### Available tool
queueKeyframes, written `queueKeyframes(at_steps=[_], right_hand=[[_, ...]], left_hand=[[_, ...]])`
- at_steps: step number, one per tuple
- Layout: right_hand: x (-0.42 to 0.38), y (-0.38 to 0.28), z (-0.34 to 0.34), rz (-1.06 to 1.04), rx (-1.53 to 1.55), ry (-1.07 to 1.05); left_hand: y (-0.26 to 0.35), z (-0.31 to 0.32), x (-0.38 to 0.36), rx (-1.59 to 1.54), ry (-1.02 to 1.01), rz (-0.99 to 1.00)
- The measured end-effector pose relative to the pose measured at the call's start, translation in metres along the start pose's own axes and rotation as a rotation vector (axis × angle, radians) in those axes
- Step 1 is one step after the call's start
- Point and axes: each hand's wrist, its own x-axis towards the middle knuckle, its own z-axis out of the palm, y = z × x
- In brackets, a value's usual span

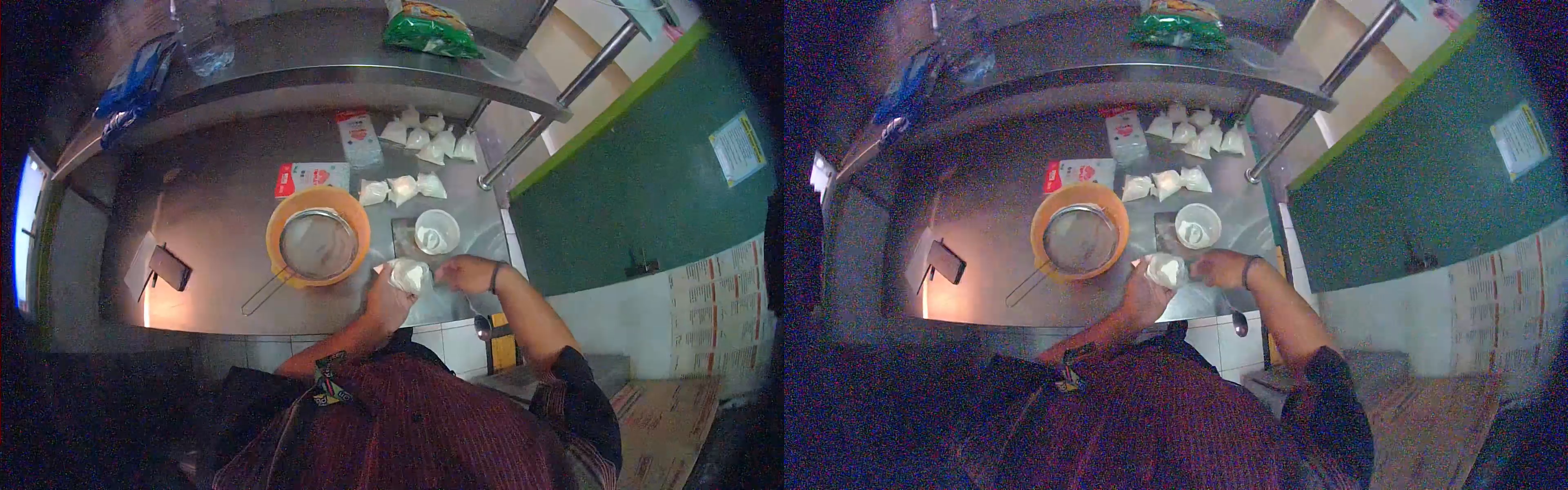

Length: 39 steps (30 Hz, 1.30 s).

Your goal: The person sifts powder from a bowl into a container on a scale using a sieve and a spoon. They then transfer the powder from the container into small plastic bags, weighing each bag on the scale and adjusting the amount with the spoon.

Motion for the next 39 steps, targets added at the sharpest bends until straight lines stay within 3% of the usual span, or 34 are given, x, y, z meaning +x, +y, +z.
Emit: queueKeyframes(at_steps=[2, 4, 6, 10, 13, 15, 19, 21, 22, 24, 25, 27, 31, 33, 34, 36, 37, 39], right_hand=[[0.036, 0.03, 0.007, -0.097, -0.087, -0.107], [0.05, 0.02, 0.008, -0.193, -0.175, -0.216], [0.054, 0.002, 0.01, -0.06, -0.294, -0.207], [0.067, -0.013, 0.014, -0.094, -0.357, -0.163], [0.087, -0.007, 0.016, -0.246, -0.619, -0.101], [0.094, -0.009, 0.014, -0.199, -0.658, -0.049], [0.107, -0.01, 0.011, -0.293, -0.864, -0.131], [0.109, -0.011, 0.012, -0.252, -0.849, -0.077], [0.108, -0.013, 0.013, -0.252, -0.854, -0.076], [0.107, -0.015, 0.017, -0.197, -0.721, 0.045], [0.11, -0.01, 0.017, -0.194, -0.721, 0.046], [0.117, -0.004, 0.018, -0.154, -0.883, -0.048], [0.119, 0.002, 0.014, -0.171, -0.844, -0.108], [0.116, 0.0, 0.015, -0.199, -0.85, -0.113], [0.111, -0.003, 0.015, -0.195, -0.846, -0.108], [0.098, -0.013, 0.014, -0.164, -0.561, 0.049], [0.091, -0.02, 0.012, -0.16, -0.557, 0.057], [0.08, -0.029, 0.008, -0.09, -0.505, 0.052]], left_hand=[[0.001, -0.007, 0.0, -0.015, -0.02, 0.039], [-0.001, -0.016, 0.002, -0.032, -0.039, 0.079], [-0.005, -0.025, 0.005, -0.068, -0.023, 0.145], [-0.005, -0.039, 0.005, -0.114, -0.017, 0.166], [0.0, -0.046, -0.001, -0.058, 0.138, 0.135], [0.005, -0.051, -0.01, 0.332, 0.161, 0.15], [0.006, -0.059, -0.021, 0.427, 0.272, 0.199], [0.009, -0.065, -0.018, 0.819, 0.203, 0.31], [0.017, -0.051, -0.024, 0.816, 0.201, 0.313], [0.034, -0.029, -0.032, 0.805, 0.351, 0.057], [0.033, -0.032, -0.031, 0.805, 0.348, 0.056], [0.031, -0.033, -0.033, 1.584, 0.398, 0.636], [0.037, -0.015, -0.035, 1.87, 0.319, 0.798], [0.042, -0.008, -0.029, 2.121, 0.219, 1.015], [0.044, -0.004, -0.023, 2.123, 0.21, 1.015], [0.048, 0.0, -0.012, 2.218, 0.08, 0.795], [0.047, -0.006, -0.005, 2.222, 0.069, 0.796], [0.048, -0.01, 0.003, 2.217, 0.061, 0.615]])
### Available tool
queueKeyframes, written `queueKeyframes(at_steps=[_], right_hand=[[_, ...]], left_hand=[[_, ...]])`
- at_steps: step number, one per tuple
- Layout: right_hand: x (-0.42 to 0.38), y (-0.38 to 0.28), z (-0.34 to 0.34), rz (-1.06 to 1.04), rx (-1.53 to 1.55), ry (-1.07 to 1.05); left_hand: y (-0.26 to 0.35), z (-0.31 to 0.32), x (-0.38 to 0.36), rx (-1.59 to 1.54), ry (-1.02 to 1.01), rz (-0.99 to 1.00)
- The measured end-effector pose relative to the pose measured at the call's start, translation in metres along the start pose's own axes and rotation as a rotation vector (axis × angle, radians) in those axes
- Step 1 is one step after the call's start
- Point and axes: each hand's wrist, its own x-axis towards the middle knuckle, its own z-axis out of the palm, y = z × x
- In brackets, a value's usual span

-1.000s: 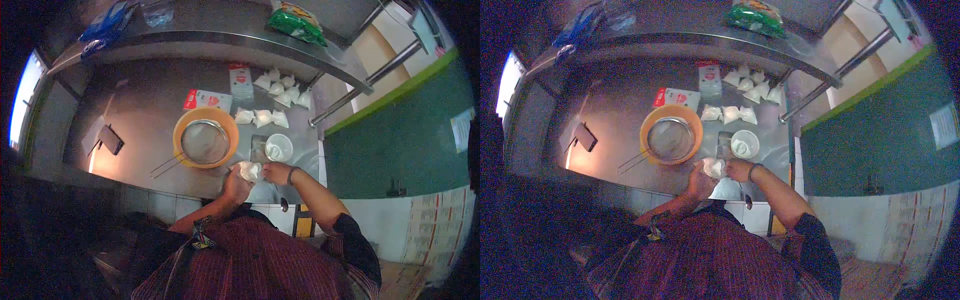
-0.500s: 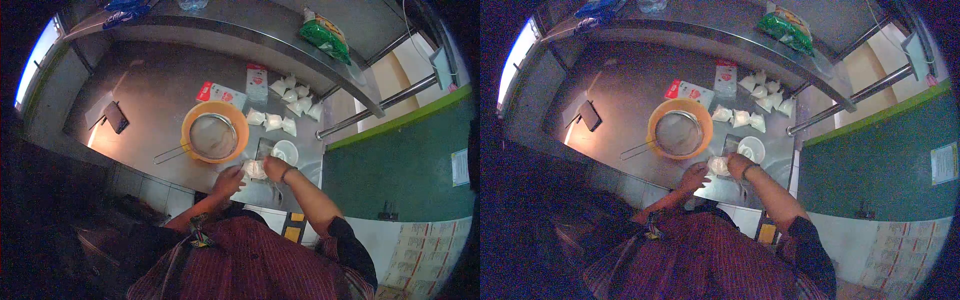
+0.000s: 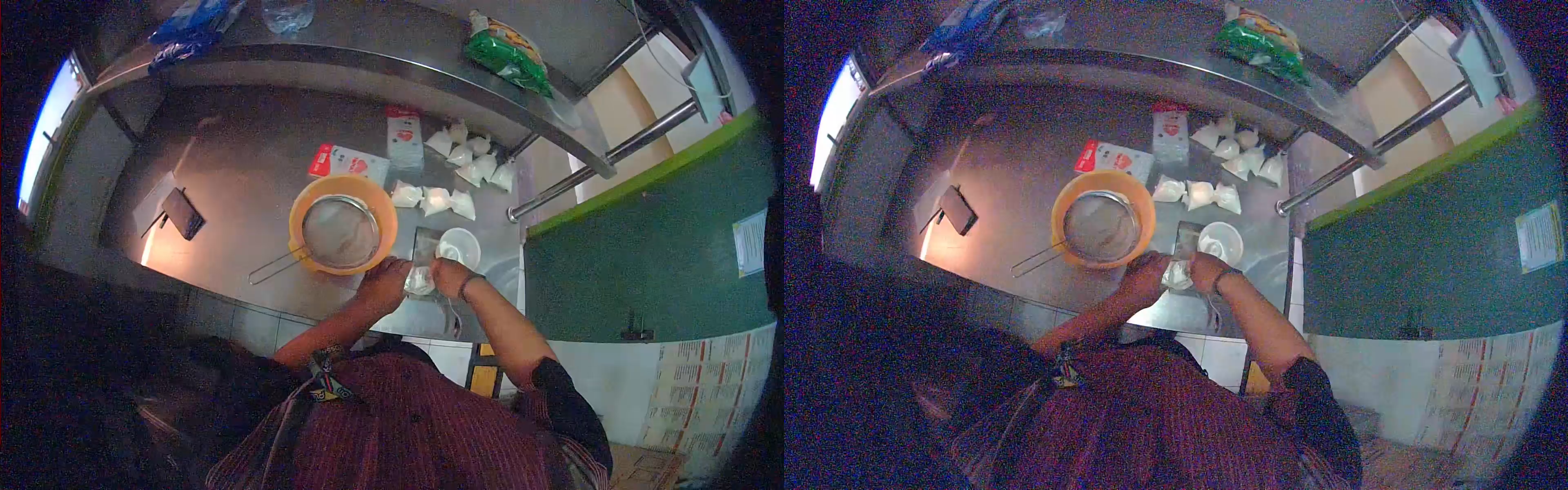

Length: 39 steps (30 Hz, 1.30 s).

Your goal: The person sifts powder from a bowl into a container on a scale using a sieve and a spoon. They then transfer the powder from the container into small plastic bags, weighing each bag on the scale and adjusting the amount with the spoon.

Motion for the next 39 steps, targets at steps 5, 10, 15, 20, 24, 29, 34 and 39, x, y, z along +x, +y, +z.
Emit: queueKeyframes(at_steps=[5, 10, 15, 20, 24, 29, 34, 39], right_hand=[[-0.013, 0.026, 0.011, 0.015, -0.104, 0.069], [-0.075, 0.047, -0.002, -0.001, 0.171, 0.346], [-0.167, 0.027, -0.034, 0.175, 0.726, 0.602], [-0.198, 0.027, -0.018, 0.058, 0.998, 0.902], [-0.197, 0.031, 0.0, 0.018, 1.023, 1.087], [-0.189, 0.023, 0.017, 0.032, 1.055, 1.097], [-0.164, 0.009, 0.029, -0.055, 0.885, 1.116], [-0.123, -0.032, 0.023, -0.2, 0.763, 1.009]], left_hand=[[-0.002, 0.004, -0.001, -0.007, 0.001, 0.014], [0.03, -0.026, -0.002, 0.117, 0.048, 0.093], [0.045, -0.022, 0.031, -0.143, 0.221, 0.265], [0.04, -0.018, 0.113, -0.156, 0.002, 0.0], [0.038, -0.018, 0.131, 0.045, -0.047, 0.084], [0.015, -0.001, 0.14, 0.041, -0.041, 0.191], [0.018, -0.014, 0.13, -0.007, 0.106, 0.154], [0.021, -0.071, 0.083, -0.143, 0.441, 0.007]])
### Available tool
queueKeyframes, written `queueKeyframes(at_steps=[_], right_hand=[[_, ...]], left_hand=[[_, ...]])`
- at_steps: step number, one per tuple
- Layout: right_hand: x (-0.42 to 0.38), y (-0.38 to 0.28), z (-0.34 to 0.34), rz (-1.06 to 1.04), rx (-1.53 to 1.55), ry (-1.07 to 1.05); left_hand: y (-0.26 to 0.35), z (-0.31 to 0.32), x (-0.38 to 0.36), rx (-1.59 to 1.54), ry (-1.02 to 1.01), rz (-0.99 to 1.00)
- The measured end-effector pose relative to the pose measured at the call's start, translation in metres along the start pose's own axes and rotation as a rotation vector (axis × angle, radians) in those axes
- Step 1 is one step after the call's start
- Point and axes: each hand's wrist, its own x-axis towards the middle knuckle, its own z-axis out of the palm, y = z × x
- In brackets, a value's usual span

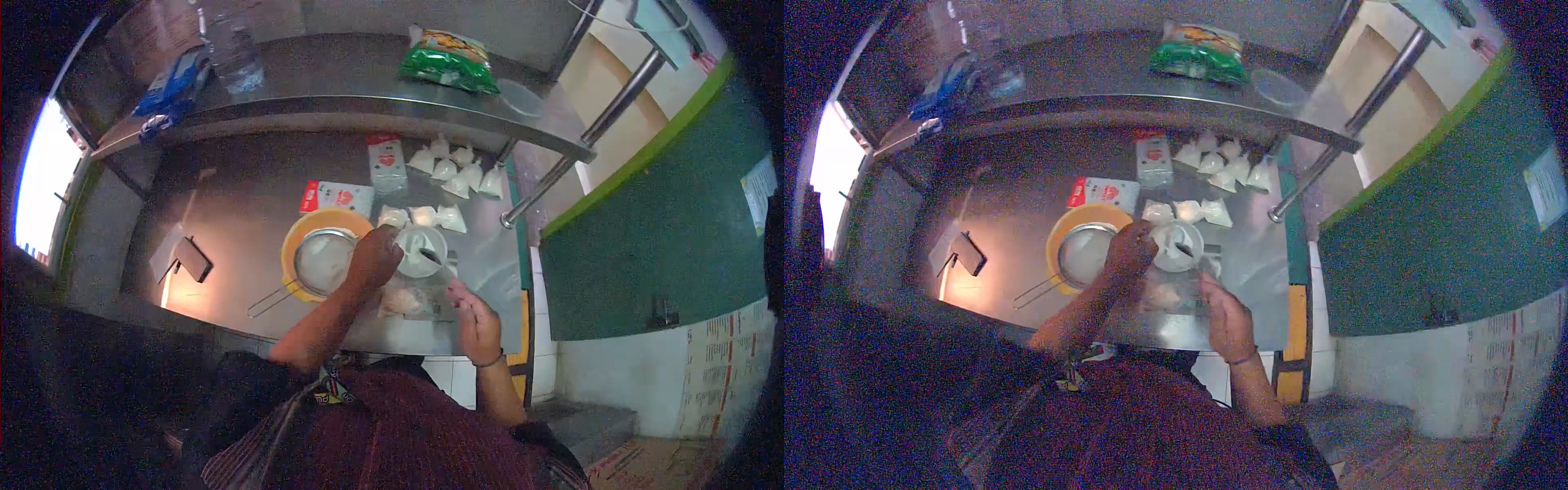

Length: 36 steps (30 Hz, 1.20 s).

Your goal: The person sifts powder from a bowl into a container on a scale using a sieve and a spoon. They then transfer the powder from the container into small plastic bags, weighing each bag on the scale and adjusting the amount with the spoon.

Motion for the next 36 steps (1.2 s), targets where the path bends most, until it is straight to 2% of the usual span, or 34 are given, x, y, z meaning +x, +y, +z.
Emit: queueKeyframes(at_steps=[4, 6, 8, 10, 12, 15, 22, 25, 28, 31, 36], right_hand=[[0.021, -0.019, 0.052, -0.222, -0.195, -0.119], [0.029, -0.021, 0.082, -0.237, -0.161, -0.147], [0.039, -0.02, 0.106, -0.258, -0.223, -0.319], [0.042, -0.023, 0.127, -0.246, -0.213, -0.344], [0.044, -0.03, 0.142, -0.267, -0.206, -0.395], [0.046, -0.031, 0.164, -0.31, -0.233, -0.432], [0.046, -0.041, 0.196, -0.352, -0.219, -0.445], [0.041, -0.046, 0.205, -0.329, -0.26, -0.457], [0.038, -0.046, 0.208, -0.355, -0.236, -0.372], [0.038, -0.05, 0.21, -0.373, -0.24, -0.333], [0.035, -0.054, 0.21, -0.336, -0.218, -0.327]], left_hand=[[-0.001, -0.069, -0.015, -0.037, 0.079, -0.118], [-0.006, -0.097, -0.023, 0.071, 0.108, -0.167], [-0.026, -0.109, -0.034, 0.028, 0.192, -0.147], [-0.037, -0.128, -0.04, -0.015, 0.28, -0.125], [-0.047, -0.144, -0.046, 0.068, 0.247, -0.238], [-0.069, -0.154, -0.055, 0.112, 0.339, -0.198], [-0.086, -0.174, -0.066, 0.017, 0.369, -0.104], [-0.089, -0.177, -0.068, 0.115, 0.402, -0.021], [-0.092, -0.18, -0.067, 0.049, 0.374, -0.048], [-0.093, -0.181, -0.064, 0.118, 0.405, 0.026], [-0.087, -0.186, -0.062, -0.032, 0.304, -0.127]])
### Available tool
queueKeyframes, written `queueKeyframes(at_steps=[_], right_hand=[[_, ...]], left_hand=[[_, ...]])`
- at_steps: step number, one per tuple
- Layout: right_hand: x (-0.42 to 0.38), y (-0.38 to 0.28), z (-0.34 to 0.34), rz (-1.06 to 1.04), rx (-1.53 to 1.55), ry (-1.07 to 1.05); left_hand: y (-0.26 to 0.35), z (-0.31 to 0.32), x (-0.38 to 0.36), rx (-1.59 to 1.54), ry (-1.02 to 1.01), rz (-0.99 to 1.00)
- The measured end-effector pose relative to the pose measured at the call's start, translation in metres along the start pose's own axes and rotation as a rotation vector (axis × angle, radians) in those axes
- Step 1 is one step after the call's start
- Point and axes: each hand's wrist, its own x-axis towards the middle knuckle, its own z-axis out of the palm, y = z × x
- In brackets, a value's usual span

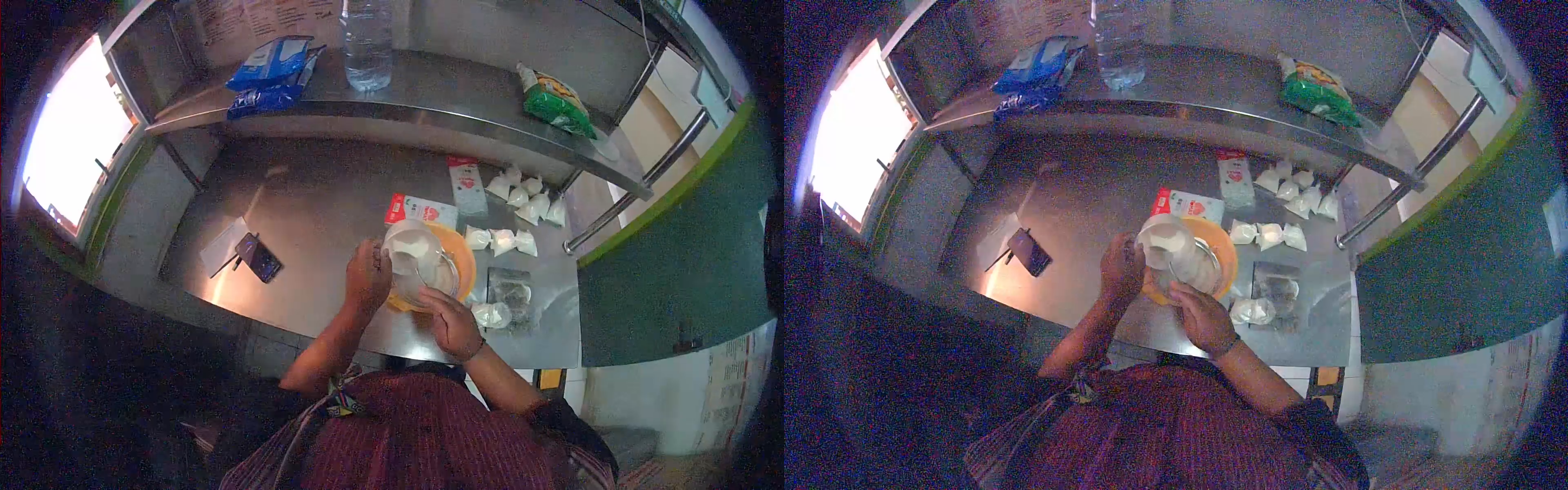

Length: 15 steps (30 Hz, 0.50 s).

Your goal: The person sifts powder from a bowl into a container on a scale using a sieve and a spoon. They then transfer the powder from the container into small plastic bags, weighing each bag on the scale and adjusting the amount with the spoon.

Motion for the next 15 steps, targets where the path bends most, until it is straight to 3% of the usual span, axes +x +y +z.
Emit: queueKeyframes(at_steps=[4, 6, 13, 15], right_hand=[[-0.004, 0.0, 0.005, -0.015, -0.038, 0.027], [-0.004, 0.001, 0.004, -0.027, -0.018, 0.056], [-0.009, 0.008, 0.006, -0.006, -0.028, 0.076], [-0.009, 0.009, 0.003, -0.019, 0.011, 0.11]], left_hand=[[-0.004, 0.005, 0.002, 0.073, 0.083, 0.14], [0.001, 0.003, 0.006, 0.034, -0.002, 0.041], [0.01, 0.003, 0.009, 0.062, -0.023, 0.024], [0.014, 0.005, 0.011, -0.01, -0.025, -0.071]])
